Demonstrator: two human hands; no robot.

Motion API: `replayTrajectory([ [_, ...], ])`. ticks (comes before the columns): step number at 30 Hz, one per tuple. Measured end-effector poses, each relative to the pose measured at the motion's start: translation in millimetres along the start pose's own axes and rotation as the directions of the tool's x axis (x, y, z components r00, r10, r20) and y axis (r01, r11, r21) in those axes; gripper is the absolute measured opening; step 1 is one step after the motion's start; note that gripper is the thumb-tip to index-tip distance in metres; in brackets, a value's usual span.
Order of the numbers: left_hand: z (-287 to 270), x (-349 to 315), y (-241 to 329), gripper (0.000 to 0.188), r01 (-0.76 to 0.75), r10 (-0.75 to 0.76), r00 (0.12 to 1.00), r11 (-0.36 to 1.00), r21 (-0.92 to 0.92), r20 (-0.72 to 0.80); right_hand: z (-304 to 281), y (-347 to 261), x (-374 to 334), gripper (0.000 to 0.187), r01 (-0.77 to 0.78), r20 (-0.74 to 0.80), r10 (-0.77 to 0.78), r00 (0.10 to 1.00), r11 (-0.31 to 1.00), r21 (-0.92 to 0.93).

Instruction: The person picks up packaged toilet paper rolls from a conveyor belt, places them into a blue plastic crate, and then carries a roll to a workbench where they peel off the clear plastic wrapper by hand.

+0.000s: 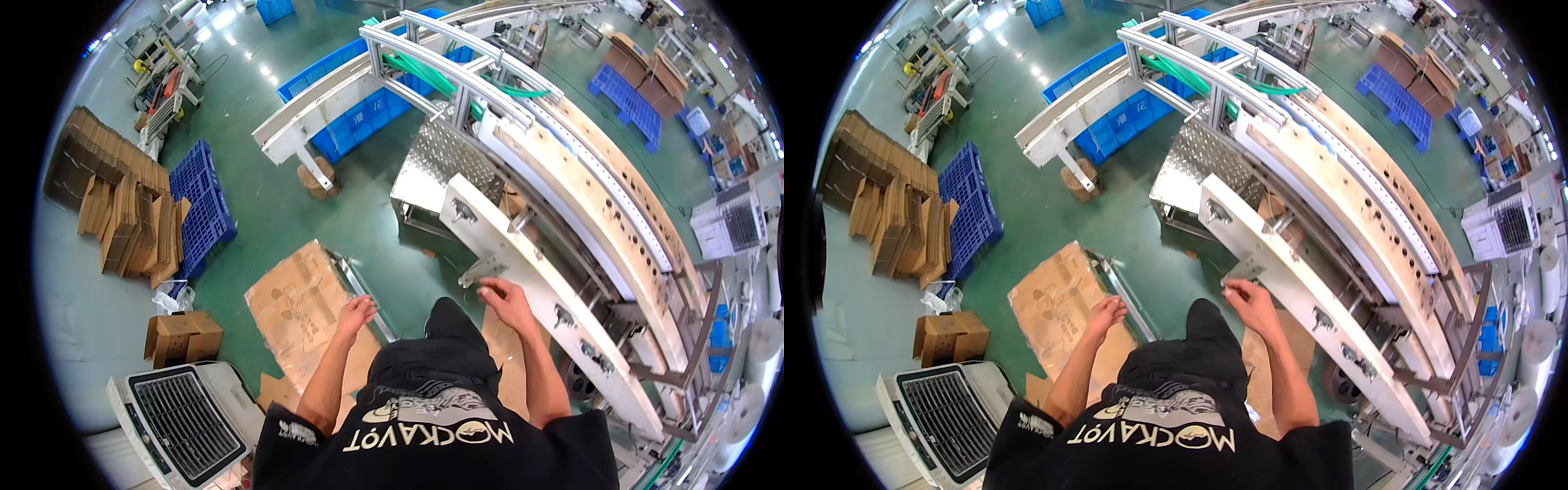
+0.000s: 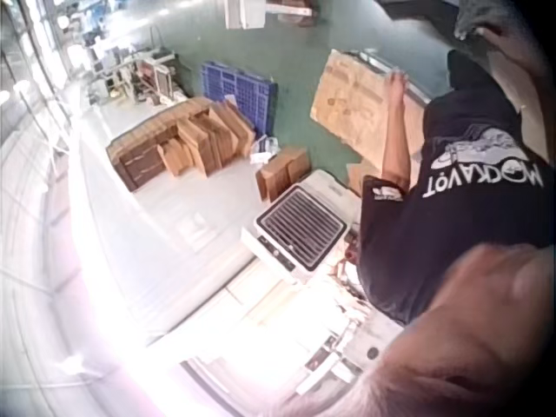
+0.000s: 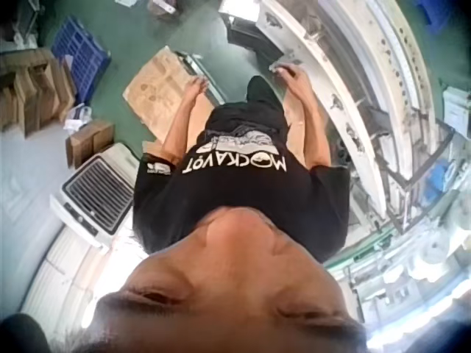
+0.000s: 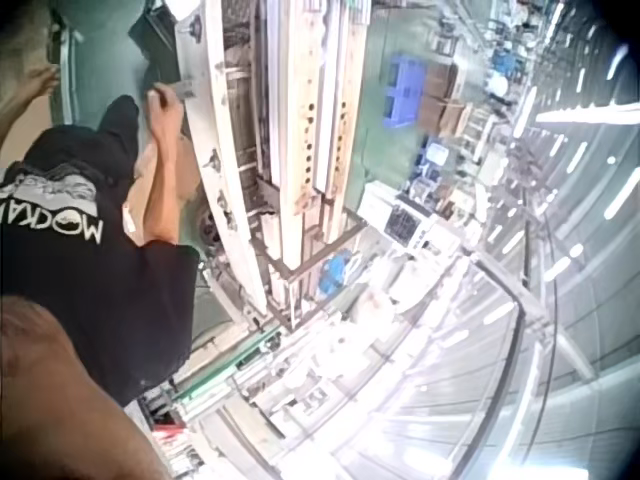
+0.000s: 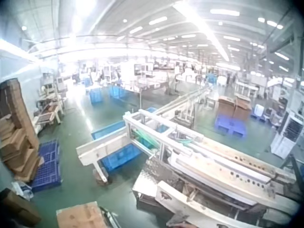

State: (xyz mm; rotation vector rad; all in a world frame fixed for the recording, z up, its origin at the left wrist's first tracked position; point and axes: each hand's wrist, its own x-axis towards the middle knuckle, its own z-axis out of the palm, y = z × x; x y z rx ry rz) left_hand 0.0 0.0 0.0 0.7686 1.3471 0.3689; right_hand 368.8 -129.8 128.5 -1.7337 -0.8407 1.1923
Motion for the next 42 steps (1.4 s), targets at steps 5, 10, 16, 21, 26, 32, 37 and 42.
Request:
replayTrajectory([
  [5, -10.6, 52.9, 15.5, 0.033, 0.062, -0.069, 0.989, 0.997, -0.054, -0.133, -28.9, -110.4, 133.2, 0.029, 0.305, -0.02, -0.311, 0.95, 0.94, -0.153],
  [10, -75.9, 122.0, 3.5, 0.023, 0.245, -0.316, 0.906, 0.934, -0.259, -0.282, -54.6, -263.0, 282.7, 0.027, 0.557, -0.083, -0.586, 0.806, 0.798, -0.23],
  [16, -98.5, 143.4, 55.1, 0.017, 0.403, -0.586, 0.716, 0.791, -0.46, -0.379, -71.2, -379.6, 457.6, 0.027, 0.513, -0.173, -0.635, 0.753, 0.731, -0.449],
  [21, -117.6, 208.1, 104.2, 0.023, 0.294, -0.103, 0.929, 0.789, 0.539, -0.355, -82.3, -391.6, 609.6, 0.029, 0.346, -0.005, -0.424, 0.906, 0.746, -0.57],
  [26, -164.6, 309.4, 201.9, 0.03, 0.262, -0.132, 0.956, 0.787, 0.559, -0.263, -74.8, -374.1, 723.4, 0.028, 0.205, 0.073, -0.222, 0.972, 0.66, -0.723],
  [32, -246.9, 415.4, 346.1, 0.041, 0.527, -0.549, 0.795, 0.836, -0.155, -0.258, -55.2, -331.3, 785.9, 0.024, 0.013, 0.039, 0.097, 0.995, 0.257, -0.966],
  [37, -275.1, 467.5, 415.3, 0.035, 0.553, -0.543, 0.787, 0.831, -0.054, -0.293, -47.4, -281.2, 783.4, 0.013, 0.021, 0.031, 0.173, 0.984, 0.059, -0.998],
  [42, -299.5, 511.2, 428.8, 0.046, 0.472, -0.454, 0.881, 0.864, 0.173, -0.137, -25.0, -281.0, 807.1, 0.03, -0.184, -0.14, 0.29, 0.947, 0.13, -0.974],
])
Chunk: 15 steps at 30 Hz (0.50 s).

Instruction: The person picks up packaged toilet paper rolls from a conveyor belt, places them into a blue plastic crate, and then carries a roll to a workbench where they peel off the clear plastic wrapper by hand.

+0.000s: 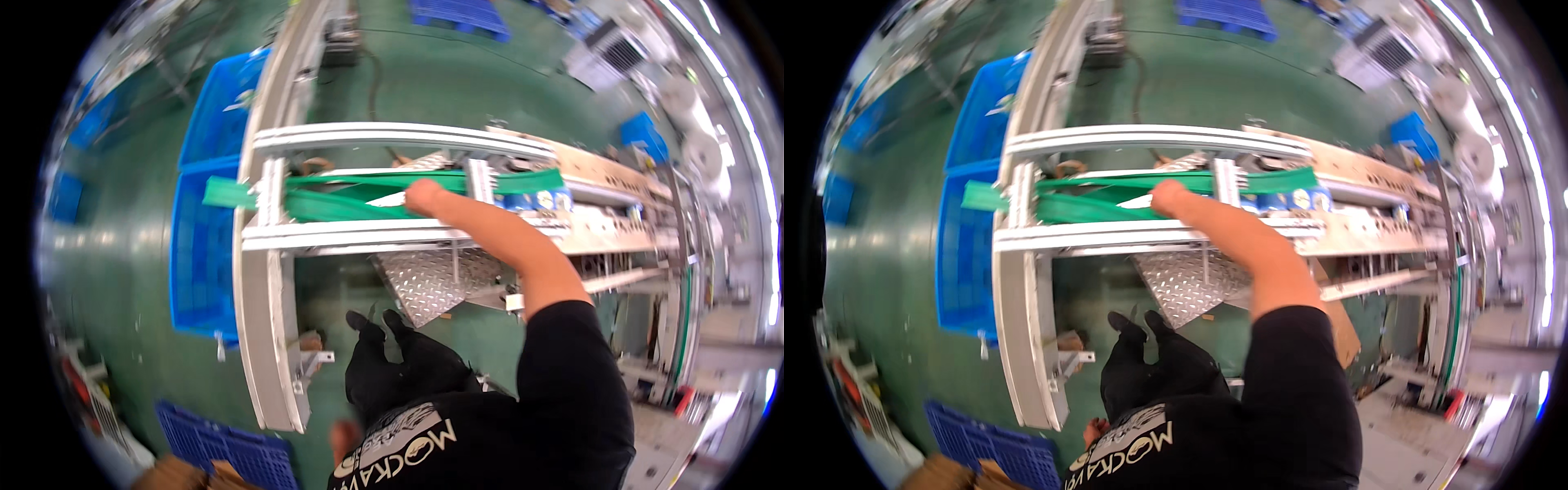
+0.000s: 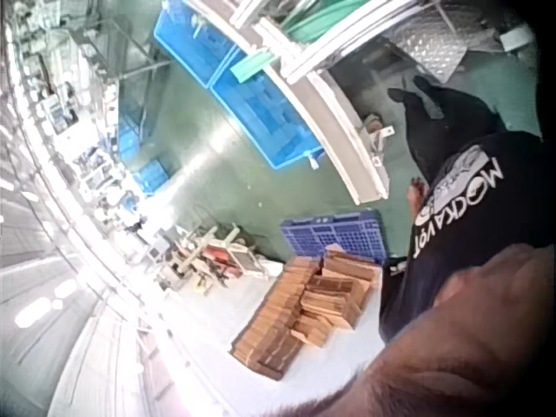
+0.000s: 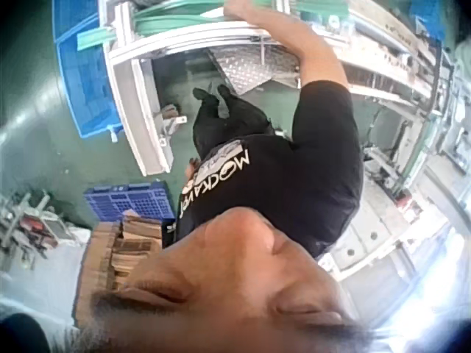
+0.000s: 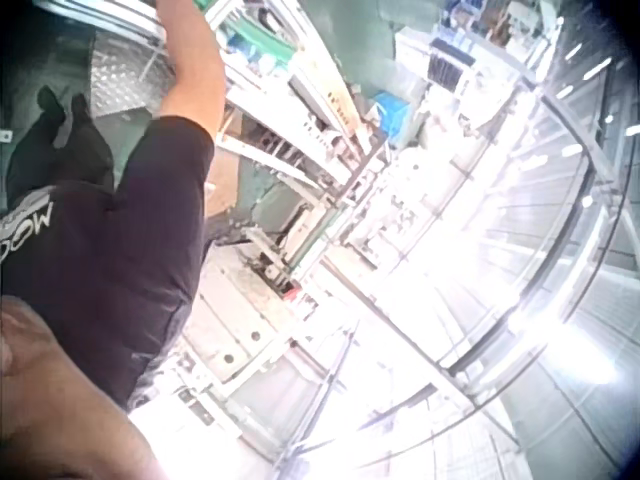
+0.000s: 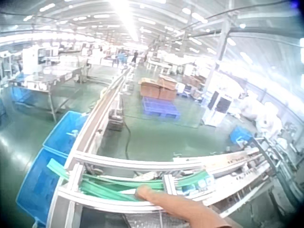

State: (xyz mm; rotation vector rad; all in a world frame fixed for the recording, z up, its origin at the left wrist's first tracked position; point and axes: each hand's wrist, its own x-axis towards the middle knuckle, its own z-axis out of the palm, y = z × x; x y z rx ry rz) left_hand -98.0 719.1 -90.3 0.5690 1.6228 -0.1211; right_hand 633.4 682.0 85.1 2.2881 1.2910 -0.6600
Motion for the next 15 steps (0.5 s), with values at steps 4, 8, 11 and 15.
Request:
replayTrajectory([
  [4, -29.9, 21.1, 6.1, 0.032, -0.53, 0.412, 0.844, 0.541, 0.653, 0.344, -4.1, 1.6, 8.7, 0.016, 0.256, 0.022, -0.26, 0.965, 0.929, -0.266],
  [8, -25.1, 28.5, 44.8, 0.051, -0.15, 0.099, 0.986, 0.869, 0.472, 0.131, -8.2, 7.8, -1.5, 0.014, 0.189, -0.209, -0.203, 0.957, 0.978, -0.088],
  [11, -22.7, 16.0, 43.9, 0.05, -0.27, 0.211, 0.963, 0.729, 0.629, 0.169, -43.8, 14.4, -49.9, 0.017, 0.157, -0.412, 0.055, 0.909, 0.872, 0.463],
  [15, -4.3, 6.3, 53.3, 0.049, -0.408, 0.341, 0.905, 0.525, 0.747, 0.254, -28.6, 101.6, -213.2, 0.023, 0.128, -0.524, 0.373, 0.766, 0.71, 0.692],
])
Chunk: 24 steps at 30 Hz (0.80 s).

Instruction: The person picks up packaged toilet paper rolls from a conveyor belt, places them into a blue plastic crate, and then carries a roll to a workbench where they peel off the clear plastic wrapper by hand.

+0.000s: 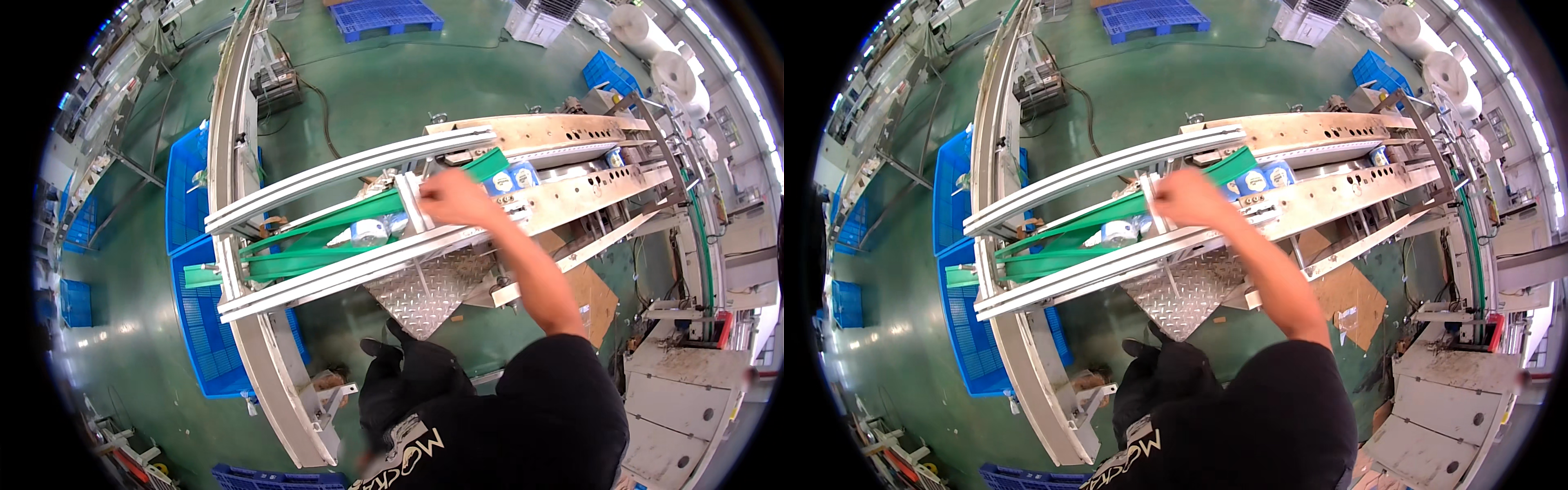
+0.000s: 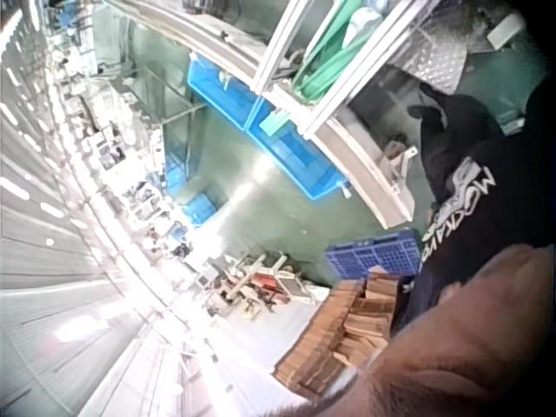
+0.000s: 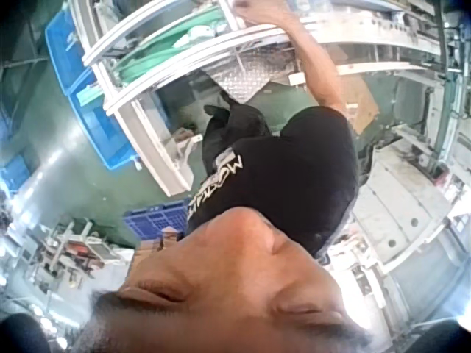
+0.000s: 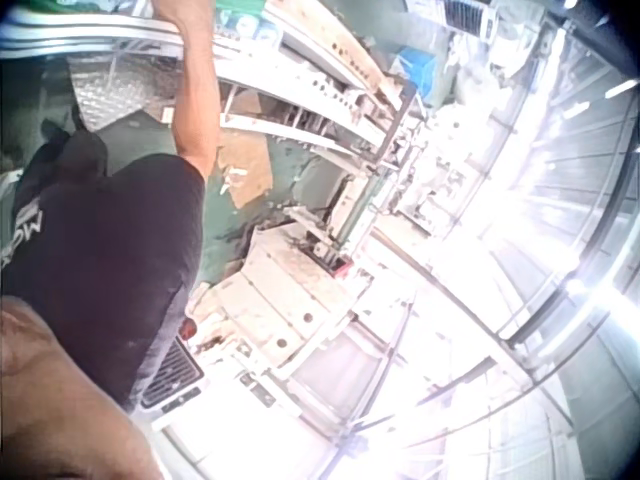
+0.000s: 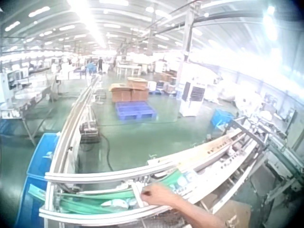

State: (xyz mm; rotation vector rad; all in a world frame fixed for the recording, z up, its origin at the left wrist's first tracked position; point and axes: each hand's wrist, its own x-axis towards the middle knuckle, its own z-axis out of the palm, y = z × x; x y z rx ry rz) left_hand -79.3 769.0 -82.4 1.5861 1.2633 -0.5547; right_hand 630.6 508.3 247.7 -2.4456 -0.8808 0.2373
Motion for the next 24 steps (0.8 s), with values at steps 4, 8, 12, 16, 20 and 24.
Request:
replayTrajectory([
  [4, 1.3, -1.3, 25.6, 0.047, -0.143, 0.149, 0.989, 0.973, 0.181, -0.02, -76.3, 181.9, -69.1, 0.021, -0.62, -0.311, 0.541, 0.782, 0.729, -0.292],
  [8, 0.7, -5.6, 43.9, 0.046, -0.275, 0.293, 0.956, 0.887, 0.371, 0.01, -79.2, 313.2, -73.1, 0.043, -0.691, -0.134, 0.722, 0.679, 0.566, -0.45],
  [12, -7.9, -24.7, 51.7, 0.044, -0.392, 0.428, 0.901, 0.747, 0.537, 0.063, -55.1, 367.4, -28.5, 0.062, -0.718, 0.109, 0.826, 0.553, 0.539, -0.441],
  [16, -16.2, -40.6, 60.0, 0.043, -0.491, 0.534, 0.833, 0.59, 0.642, 0.146, -25.7, 408.1, -25.1, 0.073, -0.792, 0.207, 0.914, 0.348, 0.405, -0.457],
  [20, -16.1, -45.2, 66.3, 0.042, -0.528, 0.582, 0.791, 0.497, 0.688, 0.187, -19.6, 421.7, -29.0, 0.078, -0.79, 0.341, 0.819, 0.461, 0.554, -0.262],
  [24, -10.9, -42.8, 72.4, 0.04, -0.571, 0.624, 0.748, 0.433, 0.698, 0.224, -15.2, 441.1, -34.0, 0.085, -0.862, 0.239, 0.882, 0.407, 0.457, -0.22],
])
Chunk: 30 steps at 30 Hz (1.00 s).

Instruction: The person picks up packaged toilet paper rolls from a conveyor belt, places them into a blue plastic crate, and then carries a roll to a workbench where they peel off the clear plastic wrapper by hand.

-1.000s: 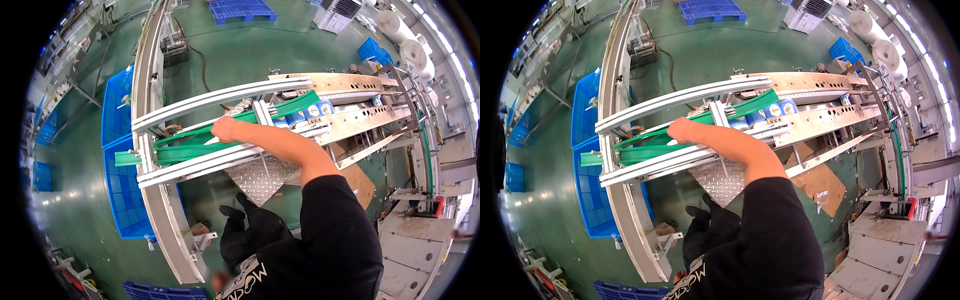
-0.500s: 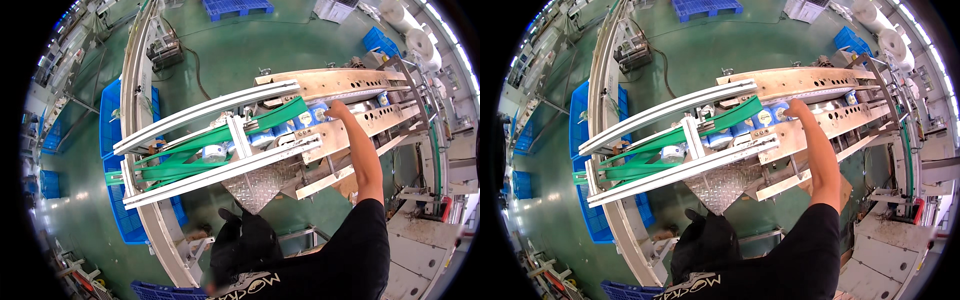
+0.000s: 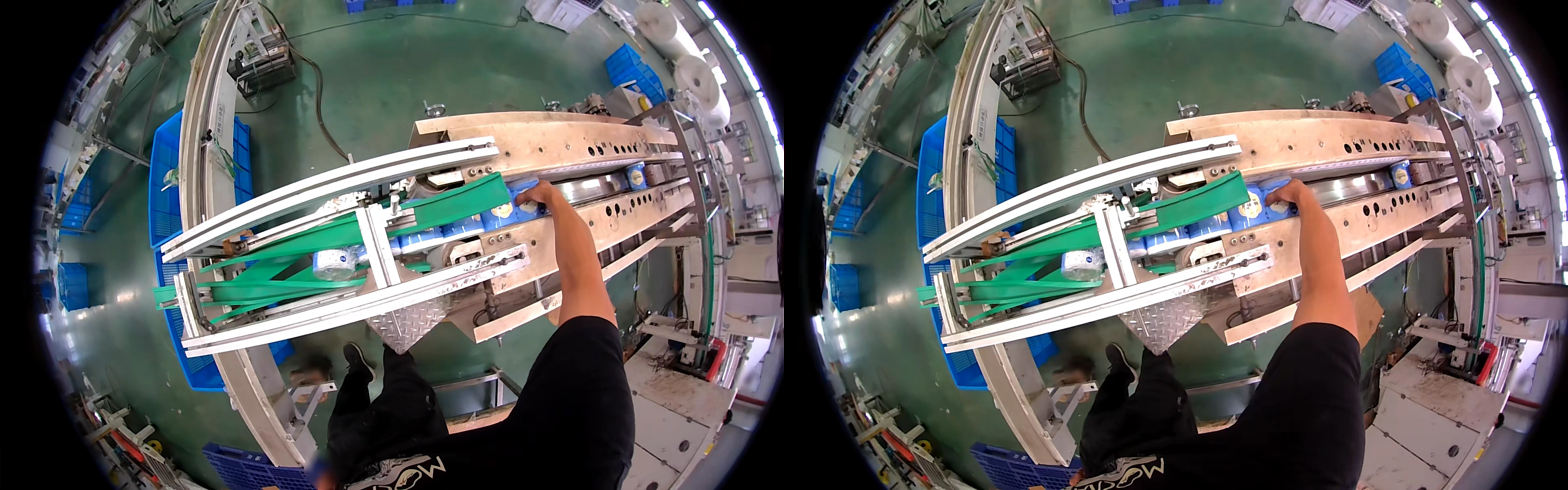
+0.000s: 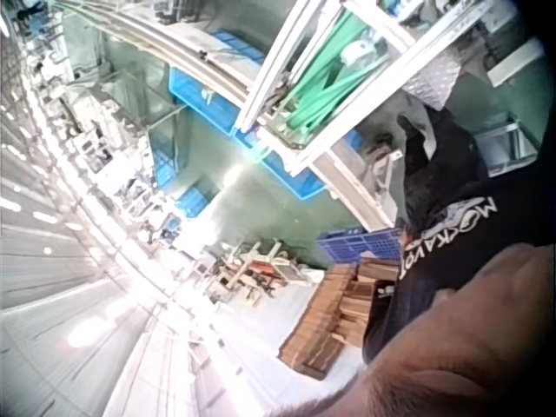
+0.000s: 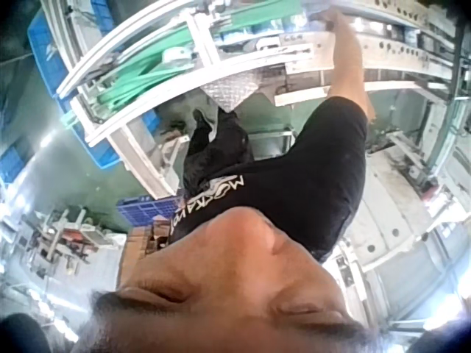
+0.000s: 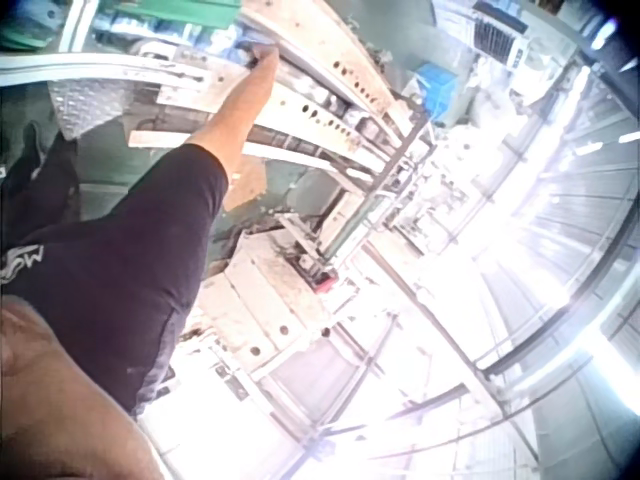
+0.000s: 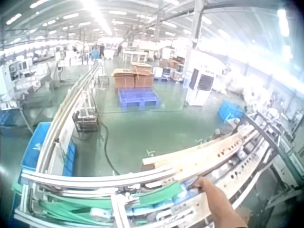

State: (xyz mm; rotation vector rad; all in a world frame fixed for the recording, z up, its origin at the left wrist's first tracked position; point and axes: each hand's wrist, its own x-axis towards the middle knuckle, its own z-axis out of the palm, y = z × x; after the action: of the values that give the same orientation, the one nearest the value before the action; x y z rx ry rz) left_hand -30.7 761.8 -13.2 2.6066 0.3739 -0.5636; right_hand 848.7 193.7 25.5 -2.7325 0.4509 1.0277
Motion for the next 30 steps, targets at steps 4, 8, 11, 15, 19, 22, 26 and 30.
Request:
replayTrajectory([
  [4, -1.6, -1.4, -4.4, 0.039, -0.044, 0.045, 0.999, 0.998, 0.046, -0.022, 1.5, -2.6, -3.2, 0.082, -0.025, -0.088, 0.021, 0.996, 0.999, -0.038],
  [8, -1.6, -12.5, -2.3, 0.038, -0.064, 0.066, 0.997, 0.996, 0.068, -0.033, -13.5, -21.7, -44.4, 0.076, 0.061, -0.101, -0.067, 0.993, 0.997, -0.054],
  [11, 2.0, -16.1, -8.3, 0.037, -0.097, 0.1, 0.994, 0.992, 0.083, -0.043, -23.8, -17.4, -61.3, 0.074, 0.052, -0.202, -0.055, 0.978, 0.998, -0.018],
  [15, 8.8, -21.5, -16.8, 0.036, -0.145, 0.153, 0.986, 0.984, 0.106, -0.067, -38.9, -13.2, -80.3, 0.073, 0.01, -0.13, 0.002, 0.992, 0.996, 0.094],
  [19, 13.5, -27.7, -20.9, 0.035, -0.23, 0.251, 0.961, 0.959, 0.164, -0.117, -30.4, -19.0, -71.2, 0.083, 0.106, -0.101, -0.097, 0.99, 0.99, 0.09],
  [22, 13.9, -28.6, -25.3, 0.034, -0.263, 0.288, 0.949, 0.946, 0.188, -0.127, -10.8, -16.9, -57.1, 0.085, 0.158, -0.097, -0.152, 0.984, 0.986, 0.06],
  [26, 19.7, -39.1, -21.8, 0.03, -0.178, 0.188, 0.979, 0.977, 0.113, -0.084, -5.5, -16.1, -56.8, 0.076, 0.129, -0.075, -0.117, 0.99, 0.973, 0.19],
  [30, 27.3, -54.7, -10.7, 0.026, -0.111, 0.115, 0.992, 0.992, 0.066, -0.052, -7.6, -46.1, -89.2, 0.066, 0.101, -0.045, -0.091, 0.995, 0.935, 0.34],
])
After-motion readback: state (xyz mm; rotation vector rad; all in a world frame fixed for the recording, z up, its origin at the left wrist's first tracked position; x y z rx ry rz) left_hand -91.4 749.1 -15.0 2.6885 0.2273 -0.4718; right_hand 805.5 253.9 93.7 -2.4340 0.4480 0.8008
